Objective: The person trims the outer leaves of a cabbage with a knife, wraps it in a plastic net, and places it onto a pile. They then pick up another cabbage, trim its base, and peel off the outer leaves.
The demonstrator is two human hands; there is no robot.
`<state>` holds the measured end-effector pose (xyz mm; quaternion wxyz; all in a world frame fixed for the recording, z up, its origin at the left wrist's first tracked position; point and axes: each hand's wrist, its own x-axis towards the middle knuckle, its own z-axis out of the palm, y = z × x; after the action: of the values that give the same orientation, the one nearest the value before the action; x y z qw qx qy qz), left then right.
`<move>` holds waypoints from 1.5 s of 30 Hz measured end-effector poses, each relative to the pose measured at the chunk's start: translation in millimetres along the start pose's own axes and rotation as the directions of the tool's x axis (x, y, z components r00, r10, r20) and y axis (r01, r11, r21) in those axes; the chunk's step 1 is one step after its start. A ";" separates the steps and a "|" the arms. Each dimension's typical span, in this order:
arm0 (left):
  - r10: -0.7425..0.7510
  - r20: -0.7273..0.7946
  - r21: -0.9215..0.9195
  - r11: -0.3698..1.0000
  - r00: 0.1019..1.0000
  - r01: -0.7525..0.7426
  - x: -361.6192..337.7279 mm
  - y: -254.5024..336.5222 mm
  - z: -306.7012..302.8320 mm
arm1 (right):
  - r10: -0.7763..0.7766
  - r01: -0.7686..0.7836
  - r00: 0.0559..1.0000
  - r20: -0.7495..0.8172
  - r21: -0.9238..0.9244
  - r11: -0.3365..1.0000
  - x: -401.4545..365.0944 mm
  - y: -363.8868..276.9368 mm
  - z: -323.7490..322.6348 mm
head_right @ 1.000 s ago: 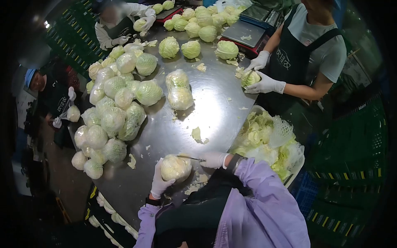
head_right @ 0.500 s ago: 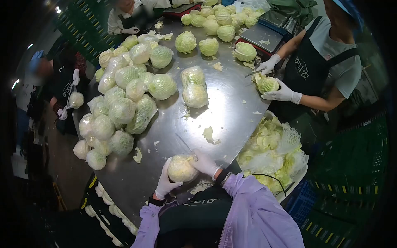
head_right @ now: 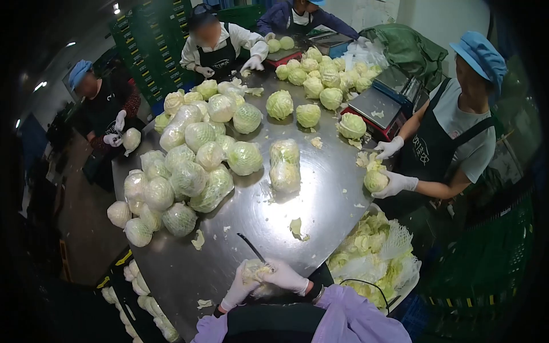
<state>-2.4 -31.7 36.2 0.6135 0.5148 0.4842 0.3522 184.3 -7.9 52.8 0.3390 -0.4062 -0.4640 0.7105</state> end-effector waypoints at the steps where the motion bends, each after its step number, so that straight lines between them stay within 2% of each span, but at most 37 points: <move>1: 0.006 0.025 -0.065 0.998 1.000 -0.005 -0.6 -3.3 0.6 | -0.004 0.004 1.000 0.007 -0.009 1.000 -8.6 -11.1 4.2; 2: 0.013 0.050 -0.130 0.992 0.999 -0.006 -1.3 -6.5 1.3 | 0.073 -0.076 0.997 0.035 0.098 0.992 -16.4 -21.6 7.1; 3: -0.076 0.175 -0.254 0.960 0.982 0.120 -5.6 -30.2 -1.2 | 0.148 -0.159 0.987 0.070 0.203 0.966 -20.0 -27.1 7.7; 4: -0.113 0.245 -0.309 0.932 0.963 0.188 -8.3 -41.9 -0.4 | 0.145 -0.157 0.987 0.072 0.201 0.967 -18.0 -25.1 6.0; 5: -0.149 0.313 -0.353 0.899 0.938 0.261 -11.0 -54.2 0.3 | 0.048 -0.091 0.991 0.126 0.366 0.926 -14.7 -19.4 2.8; 6: -0.210 0.324 -0.569 0.736 0.923 0.367 -16.4 -62.0 7.6 | -0.049 -0.044 0.985 0.163 0.523 0.851 -14.6 -13.9 -0.1; 7: -0.215 0.379 -0.640 0.642 0.900 0.423 -20.1 -51.7 8.1 | -0.221 0.040 0.938 0.267 0.552 0.833 -9.0 -23.7 -2.3; 8: -0.220 0.432 -0.694 0.537 0.874 0.479 -23.8 -41.8 8.6 | -0.160 -0.009 0.964 0.214 0.623 0.782 -12.4 -31.5 0.1; 10: -0.037 0.501 -0.684 0.595 0.865 0.421 -1.7 12.5 5.3 | -0.141 0.030 0.981 0.135 0.607 0.794 -18.9 -53.5 -0.2; 12: -0.087 0.546 -0.632 0.609 0.833 0.478 2.4 65.0 1.4 | -0.149 0.029 0.977 0.151 0.601 0.799 -19.7 -40.1 -13.1; 14: -0.088 0.441 -0.443 0.844 0.893 0.302 9.6 54.4 -5.4 | -0.120 0.032 0.987 0.111 0.588 0.808 -26.3 -38.5 -10.6; 15: 0.010 0.474 -0.532 0.800 0.880 0.277 10.7 46.2 -2.4 | -0.183 0.051 0.974 0.130 0.664 0.746 -27.4 -41.2 -10.6; 17: -0.018 0.430 -0.583 0.758 0.903 0.293 -0.7 43.5 7.2 | -0.277 0.048 0.952 0.128 0.833 0.551 -28.5 -40.6 -14.3; 18: -0.047 0.390 -0.634 0.710 0.920 0.305 -5.3 42.2 13.8 | -0.280 0.056 0.953 0.120 0.835 0.547 -31.8 -42.6 -16.1; 19: -0.035 0.331 -0.673 0.692 0.943 0.262 -8.2 37.3 21.0 | -0.203 0.113 0.979 0.003 0.825 0.555 -36.6 -47.7 -16.8; 20: -0.037 0.338 -0.670 0.692 0.940 0.268 -9.8 29.4 22.6 | -0.122 0.165 0.986 -0.116 0.808 0.566 -41.2 -51.9 -17.4; 21: -0.021 0.299 -0.687 0.688 0.954 0.231 -9.9 18.6 23.6 | 0.013 0.202 0.963 -0.270 0.750 0.630 -44.8 -54.7 -18.7; 22: -0.005 0.260 -0.703 0.684 0.966 0.193 -10.1 8.0 24.5 | 0.018 0.200 0.962 -0.272 0.749 0.632 -47.6 -54.1 -22.4; 24: 0.003 0.233 -0.710 0.683 0.973 0.168 -9.7 -7.4 24.6 | 0.073 0.288 0.904 -0.422 0.726 0.624 -56.2 -53.1 -33.9; 25: 0.002 0.229 -0.712 0.682 0.973 0.167 -9.8 -14.0 22.9 | -0.122 0.312 0.948 -0.293 0.790 0.528 -58.8 -48.1 -47.1; 26: -0.003 0.232 -0.710 0.683 0.973 0.171 -9.6 -20.6 20.8 | -0.122 0.314 0.947 -0.296 0.789 0.528 -63.4 -44.3 -57.7; 27: -0.013 0.245 -0.722 0.665 0.969 0.192 -10.3 -26.8 17.5 | 0.009 0.351 0.896 -0.443 0.721 0.598 -65.4 -47.9 -63.9; 28: -0.025 0.257 -0.742 0.636 0.966 0.214 -10.9 -32.4 13.1 | 0.069 0.363 0.854 -0.516 0.686 0.631 -69.5 -47.9 -70.0; 29: -0.037 0.272 -0.762 0.602 0.962 0.239 -11.4 -38.5 9.0 | 0.128 0.365 0.803 -0.582 0.650 0.666 -73.7 -47.9 -76.1; 30: -0.047 0.286 -0.785 0.561 0.957 0.262 -11.8 -41.7 5.6 | 0.155 0.306 0.799 -0.580 0.615 0.727 -77.9 -45.0 -83.4; 32: -0.052 0.299 -0.836 0.467 0.953 0.288 -10.9 -47.8 2.4 | 0.202 0.166 0.796 -0.571 0.526 0.835 -77.6 -37.0 -96.1; 34: -0.037 0.305 -0.887 0.352 0.952 0.298 -5.4 -52.5 3.8 | 0.173 0.300 0.683 -0.709 0.489 0.819 -66.9 -17.5 -106.1; 35: -0.013 0.308 -0.913 0.275 0.951 0.300 -2.7 -53.5 5.3 | 0.182 0.064 0.695 -0.696 0.312 0.948 -75.3 -17.4 -114.7; 36: 0.043 0.312 -0.937 0.178 0.949 0.300 -1.1 -52.4 7.2 | 0.195 -0.174 0.698 -0.689 0.101 0.980 -82.8 -21.2 -116.1; 37: 0.198 0.329 -0.942 -0.003 0.923 0.336 4.1 -36.7 12.3 | 0.191 -0.168 0.693 -0.695 0.101 0.981 -85.3 -24.7 -112.4; 38: 0.348 0.338 -0.896 -0.165 0.875 0.412 9.3 -21.1 17.5 | 0.124 -0.116 0.714 -0.689 0.059 0.992 -84.5 -29.0 -105.2; 39: 0.127 0.287 -0.956 0.096 0.949 0.277 10.1 -6.5 22.1 | 0.062 -0.068 0.733 -0.677 0.018 0.998 -83.1 -32.6 -94.6; 40: -0.079 0.163 -0.908 0.378 0.983 0.181 8.5 -0.3 25.4 | 0.006 -0.022 0.747 -0.665 -0.015 1.000 -82.7 -35.1 -81.1; 42: -0.107 0.160 -0.892 0.411 0.981 0.191 8.9 -5.3 28.1 | 0.077 -0.067 0.915 -0.395 0.039 0.997 -76.5 -45.8 -43.1; 44: -0.125 0.149 -0.876 0.444 0.981 0.190 11.9 -20.7 29.4 | 0.015 -0.053 0.965 -0.260 -0.138 0.989 -65.0 -31.7 -19.1; 45: -0.048 0.134 -0.769 0.625 0.990 0.135 10.3 -38.1 28.2 | 0.104 -0.105 0.965 -0.241 0.011 0.994 -64.8 -47.0 -7.6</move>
<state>25.0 -38.8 -3.2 0.8158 0.1926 0.2796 0.4681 224.5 -44.7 111.9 0.3545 -0.5138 -0.3982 0.6722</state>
